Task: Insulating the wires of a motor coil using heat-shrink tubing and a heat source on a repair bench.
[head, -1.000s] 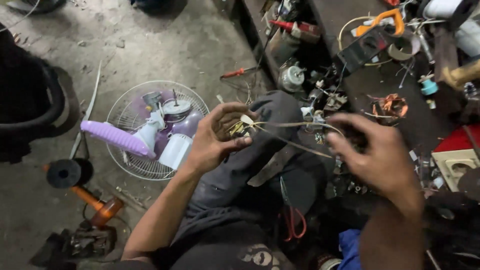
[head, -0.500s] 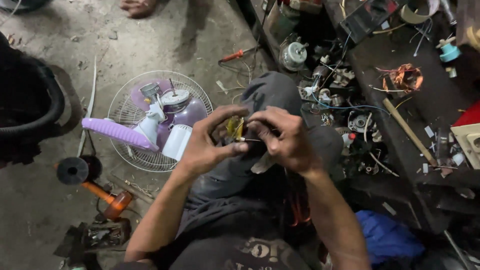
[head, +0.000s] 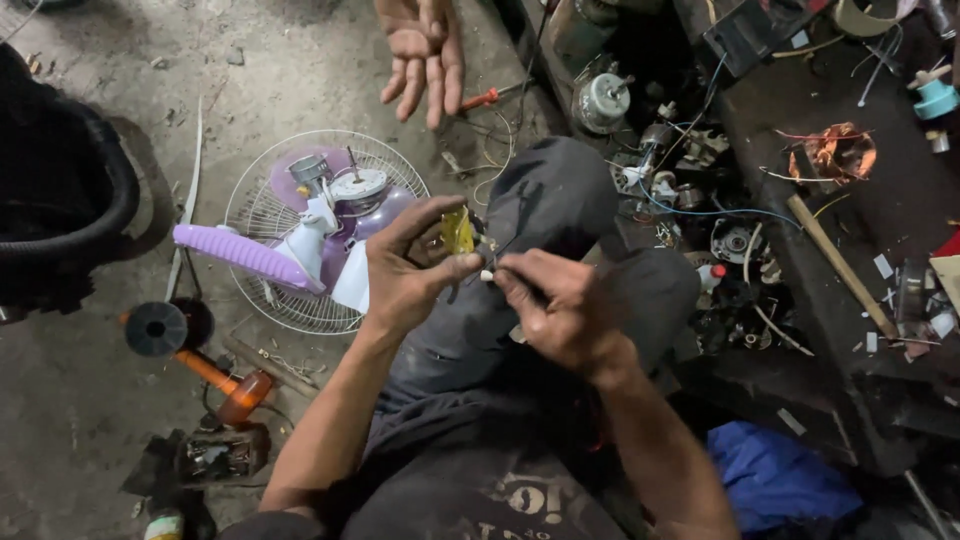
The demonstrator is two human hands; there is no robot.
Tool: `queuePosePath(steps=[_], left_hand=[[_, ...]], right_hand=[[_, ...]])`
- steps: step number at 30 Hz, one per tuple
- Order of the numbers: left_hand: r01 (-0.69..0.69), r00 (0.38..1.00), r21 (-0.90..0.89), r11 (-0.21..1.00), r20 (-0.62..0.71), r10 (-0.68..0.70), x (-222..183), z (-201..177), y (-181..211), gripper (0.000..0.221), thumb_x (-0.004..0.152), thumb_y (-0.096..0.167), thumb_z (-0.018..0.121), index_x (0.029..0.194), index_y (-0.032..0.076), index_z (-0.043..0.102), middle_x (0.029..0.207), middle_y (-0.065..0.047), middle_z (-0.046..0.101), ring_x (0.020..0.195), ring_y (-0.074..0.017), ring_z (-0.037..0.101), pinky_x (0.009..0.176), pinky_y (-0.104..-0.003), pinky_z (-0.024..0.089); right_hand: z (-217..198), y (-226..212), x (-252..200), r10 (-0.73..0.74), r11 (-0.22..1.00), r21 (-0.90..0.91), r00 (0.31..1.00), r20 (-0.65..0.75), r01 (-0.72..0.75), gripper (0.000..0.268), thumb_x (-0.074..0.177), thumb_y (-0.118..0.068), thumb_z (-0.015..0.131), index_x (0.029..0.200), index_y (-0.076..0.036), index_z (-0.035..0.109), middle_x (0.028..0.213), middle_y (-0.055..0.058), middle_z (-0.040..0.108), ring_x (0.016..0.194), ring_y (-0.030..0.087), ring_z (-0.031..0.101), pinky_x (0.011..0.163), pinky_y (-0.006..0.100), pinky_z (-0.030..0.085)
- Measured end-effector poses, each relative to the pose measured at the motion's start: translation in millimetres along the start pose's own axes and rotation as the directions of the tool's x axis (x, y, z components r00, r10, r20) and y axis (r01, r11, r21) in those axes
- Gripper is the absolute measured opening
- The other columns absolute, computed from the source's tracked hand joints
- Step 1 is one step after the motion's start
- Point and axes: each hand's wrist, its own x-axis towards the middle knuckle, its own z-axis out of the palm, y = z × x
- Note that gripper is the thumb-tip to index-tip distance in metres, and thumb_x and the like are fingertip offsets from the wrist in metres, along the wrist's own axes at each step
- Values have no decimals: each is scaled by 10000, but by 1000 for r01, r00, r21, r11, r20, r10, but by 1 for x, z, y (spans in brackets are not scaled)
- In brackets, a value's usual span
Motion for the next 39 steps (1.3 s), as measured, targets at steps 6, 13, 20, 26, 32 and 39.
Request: queuePosePath(steps=[6,13,20,26,32,39], left_hand=[[29,996,-28,999,79,-27,0,-11,-7,627,741,-28,907,1300,-90,630,1235,-173,656,1073,-277,695,883,-369,669],[175,983,-149,973,77,-165,-9,-17,-14,657,714,-48,892,1314,-96,629,1154,-174,700,1068,-240,692,900,-377,660],[277,959,-458,845,83,-270,-9,-22,-23,561,799,15,820,1297,-147,615,1188,-320,703,1102,-369,705,939,-482,595],[439,893,-628,642,223,-391,-8,-33,-38,544,903,241,724,1261,-155,620,1093,-320,712,955,-385,752,832,-461,649],[477,864,-701,530,262,-431,-5,-20,-6,426,998,344,648,1189,-32,708,1127,-250,737,1033,-407,738,882,-487,641],[482,861,-666,569,243,-446,-9,-18,-6,348,985,274,662,1113,-46,712,1002,-224,743,928,-358,760,855,-462,650]], right_hand=[[-3,-2,6,-66,991,113,994,-88,76,87,962,-110,717,894,-77,760,641,100,628,527,228,632,506,323,519],[-12,1,27,-106,986,113,986,-130,121,66,959,-79,741,899,-55,752,647,110,615,541,184,577,513,328,486],[-10,9,43,-137,984,93,978,-155,153,46,917,-51,793,898,-57,752,711,140,622,624,284,628,623,356,529],[-7,12,53,-95,995,22,977,-189,101,60,940,-89,796,899,-86,753,723,102,640,659,268,674,632,356,557],[-2,22,54,-125,989,-106,964,-237,103,131,934,-137,824,848,-83,741,696,92,643,665,280,675,645,363,567],[-7,38,57,-161,976,-184,947,-279,112,163,983,-144,794,853,-84,716,743,104,659,691,315,676,648,381,547]])
